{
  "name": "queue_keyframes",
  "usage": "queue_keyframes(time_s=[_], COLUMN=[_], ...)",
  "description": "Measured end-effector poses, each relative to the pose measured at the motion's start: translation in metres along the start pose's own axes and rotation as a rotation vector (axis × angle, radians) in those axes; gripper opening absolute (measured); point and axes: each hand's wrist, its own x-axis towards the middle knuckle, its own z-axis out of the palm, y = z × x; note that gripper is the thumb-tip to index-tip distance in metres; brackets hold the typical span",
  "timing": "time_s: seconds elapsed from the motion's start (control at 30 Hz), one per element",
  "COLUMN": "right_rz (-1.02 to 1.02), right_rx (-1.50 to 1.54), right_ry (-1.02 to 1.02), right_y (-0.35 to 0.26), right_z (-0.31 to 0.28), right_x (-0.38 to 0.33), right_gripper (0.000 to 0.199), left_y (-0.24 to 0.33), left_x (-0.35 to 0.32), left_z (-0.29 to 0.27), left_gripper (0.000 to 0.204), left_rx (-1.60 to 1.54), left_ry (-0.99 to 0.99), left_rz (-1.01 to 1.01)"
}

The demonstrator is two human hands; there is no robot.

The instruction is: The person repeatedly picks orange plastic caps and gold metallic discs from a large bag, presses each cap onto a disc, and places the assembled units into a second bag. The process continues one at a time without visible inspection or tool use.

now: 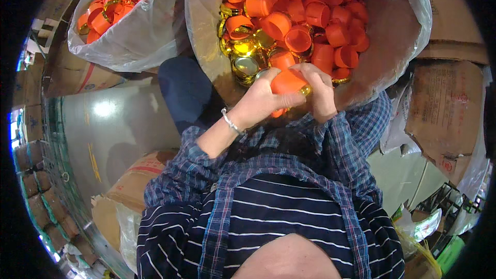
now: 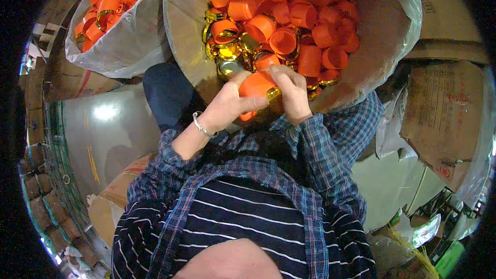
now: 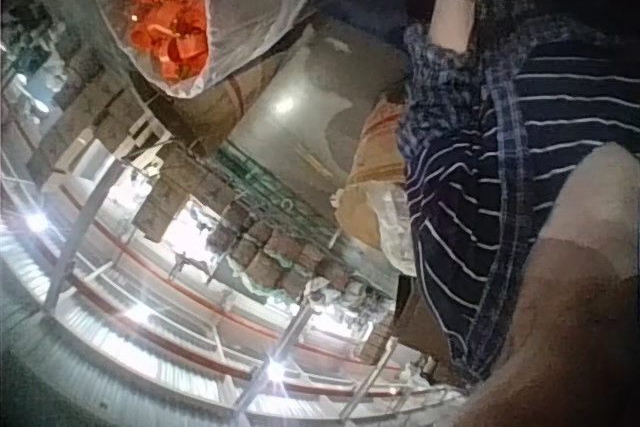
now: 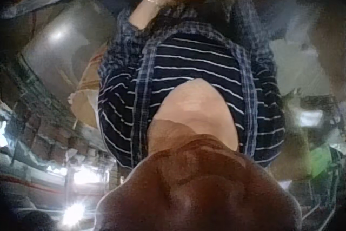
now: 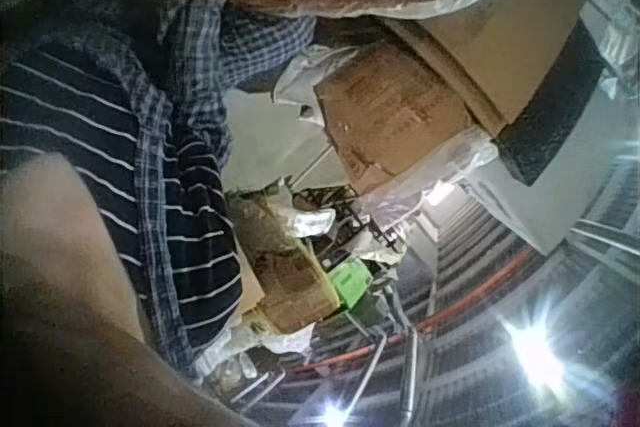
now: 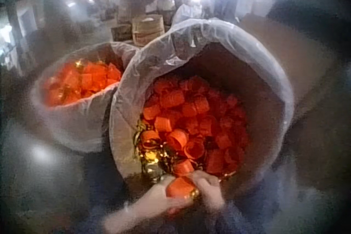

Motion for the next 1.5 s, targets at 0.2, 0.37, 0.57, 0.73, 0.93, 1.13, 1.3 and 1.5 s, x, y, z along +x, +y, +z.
queue_keyframes(time_s=[0.2,0.37,0.57,0.73,0.93,1.13,1.3,1.5], right_rz=[-0.47,-0.365,-0.17,0.33,-0.409,-0.205,0.49,0.378], right_rx=[-0.423,-0.419,-0.131,0.541,-0.421,-0.338,0.671,0.386], right_ry=[-0.063,-0.05,-0.017,0.152,-0.144,-0.111,-0.109,0.188], right_y=[-0.025,-0.03,-0.016,-0.009,-0.02,-0.012,0.0,0.012], right_z=[0.006,0.012,0.004,0.019,0.014,0.005,-0.001,0.014], right_x=[-0.014,-0.013,-0.002,-0.005,-0.011,-0.003,0.008,0.008], right_gripper=[0.031,0.035,0.04,0.051,0.035,0.029,0.039,0.051], left_y=[0.017,0.021,0.014,-0.002,-0.007,0.002,0.001,-0.012], left_x=[-0.022,-0.018,-0.015,-0.021,-0.019,-0.013,-0.002,0.012], left_z=[0.016,0.026,0.023,0.03,0.025,0.022,0.019,0.028], left_gripper=[0.067,0.064,0.075,0.076,0.07,0.063,0.045,0.032], left_rx=[0.513,0.513,0.476,0.307,0.423,0.501,-0.198,-0.47], left_ry=[0.182,0.26,0.19,0.32,0.274,0.238,0.039,0.335], left_rz=[0.179,0.173,0.172,0.251,0.212,0.172,-0.009,-0.065])
